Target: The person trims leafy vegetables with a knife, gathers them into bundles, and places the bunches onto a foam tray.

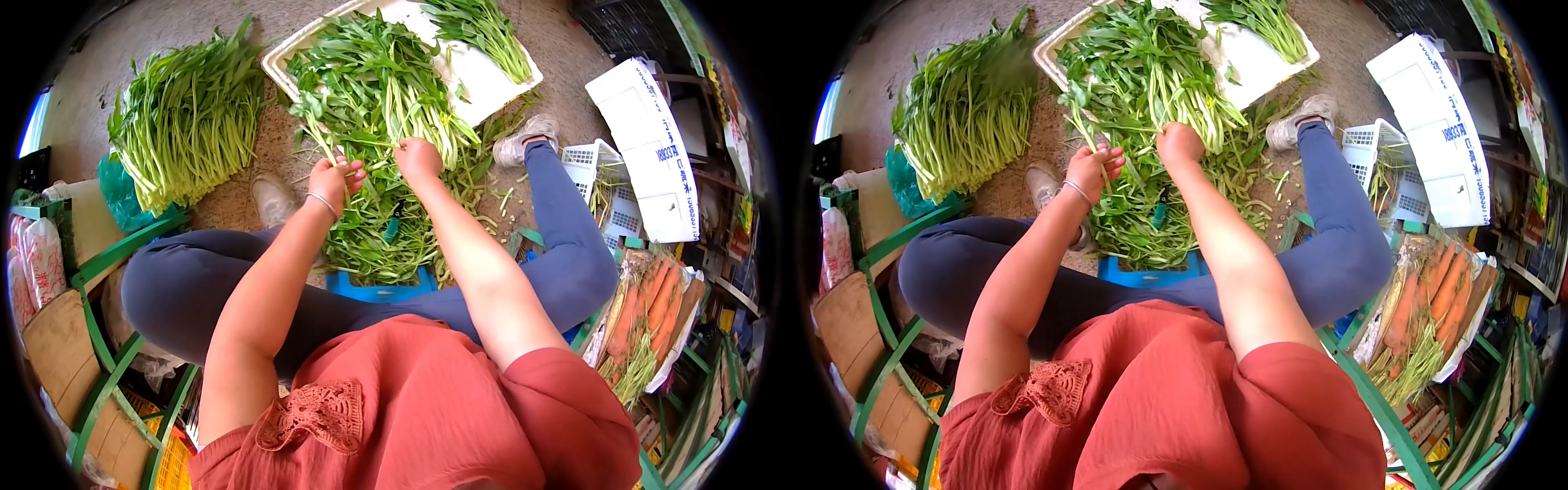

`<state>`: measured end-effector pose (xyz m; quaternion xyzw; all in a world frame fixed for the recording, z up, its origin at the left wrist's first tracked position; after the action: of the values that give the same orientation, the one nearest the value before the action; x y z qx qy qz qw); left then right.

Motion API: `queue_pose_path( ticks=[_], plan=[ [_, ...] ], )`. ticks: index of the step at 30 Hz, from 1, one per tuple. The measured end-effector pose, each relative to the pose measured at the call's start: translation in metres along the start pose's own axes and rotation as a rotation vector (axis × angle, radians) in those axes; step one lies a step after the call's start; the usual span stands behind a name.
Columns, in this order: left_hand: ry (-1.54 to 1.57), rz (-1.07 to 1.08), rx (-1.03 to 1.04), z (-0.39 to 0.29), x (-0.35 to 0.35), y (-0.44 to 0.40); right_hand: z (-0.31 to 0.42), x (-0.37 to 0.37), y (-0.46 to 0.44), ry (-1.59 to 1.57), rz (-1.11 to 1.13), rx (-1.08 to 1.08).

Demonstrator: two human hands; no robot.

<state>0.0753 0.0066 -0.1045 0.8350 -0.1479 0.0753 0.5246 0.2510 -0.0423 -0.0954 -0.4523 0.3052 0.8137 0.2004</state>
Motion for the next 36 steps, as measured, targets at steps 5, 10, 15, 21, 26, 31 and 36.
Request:
queue_pose_path(
  ticks=[5,10,15,21,26,31,36],
  plan=[
    [-0.032,0.049,-0.057,0.006,0.006,0.003,0.015,0.001,0.035,-0.891,0.209,0.103],
    [-0.193,0.199,0.062,0.003,0.022,0.012,0.039,0.003,0.071,-1.025,0.387,-0.002],
    [-0.193,0.197,0.090,0.004,0.024,0.014,0.022,0.014,0.085,-1.172,0.350,0.281],
    [-0.036,-0.111,0.341,-0.058,-0.002,0.017,0.013,0.033,0.121,-0.468,0.728,0.031],
    [0.065,-0.027,0.658,-0.097,0.016,0.048,-0.005,-0.028,0.073,-0.076,0.148,0.040],
    [0.058,-0.047,0.354,-0.069,0.005,0.022,0.006,-0.050,0.011,0.076,-0.234,-0.125],
    [-0.137,-0.054,0.251,-0.047,0.003,0.013,0.009,0.003,-0.044,0.277,0.117,0.003]
  ],
)
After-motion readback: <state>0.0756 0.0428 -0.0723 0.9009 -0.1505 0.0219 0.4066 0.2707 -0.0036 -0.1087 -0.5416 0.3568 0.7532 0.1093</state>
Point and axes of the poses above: each hand's wrist, its own y-axis away from the middle knuckle, its own x-axis out of the palm, z = x × y, the point moved 7 cm from there along -y, towards the middle knuckle, and after that the axes turned 5 degrees about -x, right-handed, at the moved point
